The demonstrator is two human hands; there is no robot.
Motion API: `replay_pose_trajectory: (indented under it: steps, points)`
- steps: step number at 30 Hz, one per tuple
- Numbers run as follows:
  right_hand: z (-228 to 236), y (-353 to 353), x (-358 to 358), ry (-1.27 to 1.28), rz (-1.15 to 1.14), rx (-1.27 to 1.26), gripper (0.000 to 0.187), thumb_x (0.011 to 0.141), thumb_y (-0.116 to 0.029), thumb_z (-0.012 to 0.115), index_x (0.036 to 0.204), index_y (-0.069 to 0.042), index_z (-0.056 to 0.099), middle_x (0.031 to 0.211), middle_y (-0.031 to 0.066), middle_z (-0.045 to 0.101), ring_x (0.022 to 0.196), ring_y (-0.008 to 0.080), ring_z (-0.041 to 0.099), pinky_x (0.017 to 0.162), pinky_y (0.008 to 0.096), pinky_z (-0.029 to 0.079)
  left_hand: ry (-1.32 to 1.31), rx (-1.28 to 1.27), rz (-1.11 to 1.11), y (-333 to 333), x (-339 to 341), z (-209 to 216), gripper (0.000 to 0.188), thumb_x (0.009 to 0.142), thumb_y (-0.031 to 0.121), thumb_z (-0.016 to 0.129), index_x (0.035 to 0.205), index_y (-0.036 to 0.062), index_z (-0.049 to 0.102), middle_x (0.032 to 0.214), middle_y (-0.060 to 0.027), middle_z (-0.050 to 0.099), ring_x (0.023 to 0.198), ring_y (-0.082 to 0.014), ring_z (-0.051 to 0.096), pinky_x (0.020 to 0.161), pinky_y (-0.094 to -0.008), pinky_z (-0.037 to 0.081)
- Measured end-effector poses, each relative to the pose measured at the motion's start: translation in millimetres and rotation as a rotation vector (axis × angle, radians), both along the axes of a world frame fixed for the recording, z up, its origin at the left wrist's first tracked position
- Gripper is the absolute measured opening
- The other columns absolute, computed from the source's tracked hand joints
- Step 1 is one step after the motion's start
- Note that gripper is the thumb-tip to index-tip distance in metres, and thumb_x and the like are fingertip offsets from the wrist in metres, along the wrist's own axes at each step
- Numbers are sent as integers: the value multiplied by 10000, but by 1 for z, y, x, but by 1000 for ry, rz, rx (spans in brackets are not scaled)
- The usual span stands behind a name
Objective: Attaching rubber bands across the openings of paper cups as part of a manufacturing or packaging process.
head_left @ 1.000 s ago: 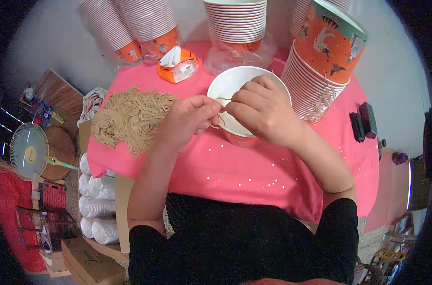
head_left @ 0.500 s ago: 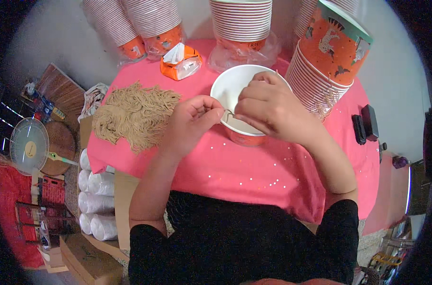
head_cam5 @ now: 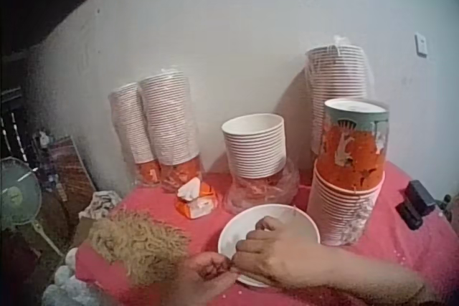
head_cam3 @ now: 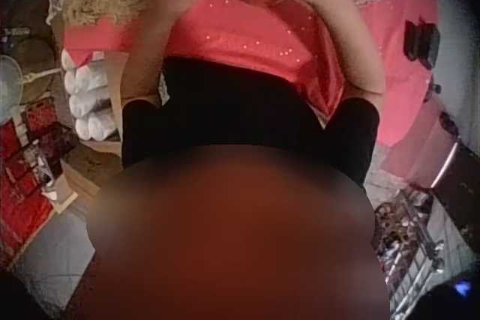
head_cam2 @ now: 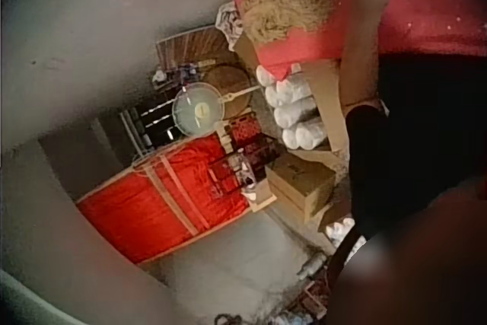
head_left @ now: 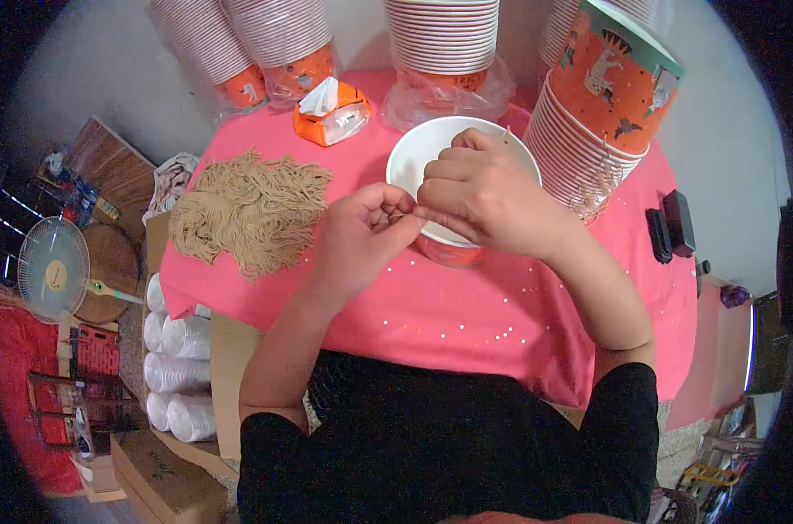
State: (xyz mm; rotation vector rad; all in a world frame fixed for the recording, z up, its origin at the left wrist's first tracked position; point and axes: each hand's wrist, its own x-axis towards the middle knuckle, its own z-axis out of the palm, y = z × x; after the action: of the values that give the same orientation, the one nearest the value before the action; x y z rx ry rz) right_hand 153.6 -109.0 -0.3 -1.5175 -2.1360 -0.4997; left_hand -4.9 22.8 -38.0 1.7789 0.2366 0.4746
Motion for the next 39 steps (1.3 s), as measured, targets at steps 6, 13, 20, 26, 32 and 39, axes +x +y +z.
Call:
replay_pose_trajectory:
  steps: [6,13,20,26,32,39]
  points:
    - [-1,0,-1,118,39,-64,224,921,-263,595,820,-64,618,784,84,628,787,276,620,743,408,433,-83,335,83,0,-1,-2,86,841,-17,644,898,37,608,705,59,514,572,-6,402,502,-210,312]
    - [-3,0,-1,481,95,-202,317,971,-276,566,774,-29,591,700,125,602,669,314,590,640,392,444,-318,207,23,0,-1,-13,89,869,-23,639,926,36,605,761,42,561,623,-19,477,543,-197,374]
    - [1,2,1,1040,140,-598,427,980,-355,604,697,-37,631,630,-16,576,616,53,474,575,265,416,-439,8,-55,-4,-2,-22,84,931,16,643,1009,-11,625,907,-61,693,799,-80,646,696,-214,522]
    - [2,7,0,1103,38,-667,477,981,-362,602,623,-47,604,587,-30,547,584,55,463,570,256,410,-384,-301,-70,-4,0,-27,110,941,41,629,1036,-12,619,924,-64,696,821,-86,651,698,-208,516]
    - [-9,3,-13,930,24,-213,316,941,-261,649,738,-23,602,627,32,555,603,105,499,582,290,429,-257,-383,-44,-1,1,-24,72,936,90,602,975,30,594,850,-10,645,634,-8,483,521,-171,357]
    - [-12,-4,-22,877,88,-126,115,838,-61,692,877,-5,600,766,79,623,703,180,597,677,323,488,-190,-686,-164,-1,-4,-20,58,931,104,603,939,47,591,753,23,546,567,-7,392,470,-172,281]
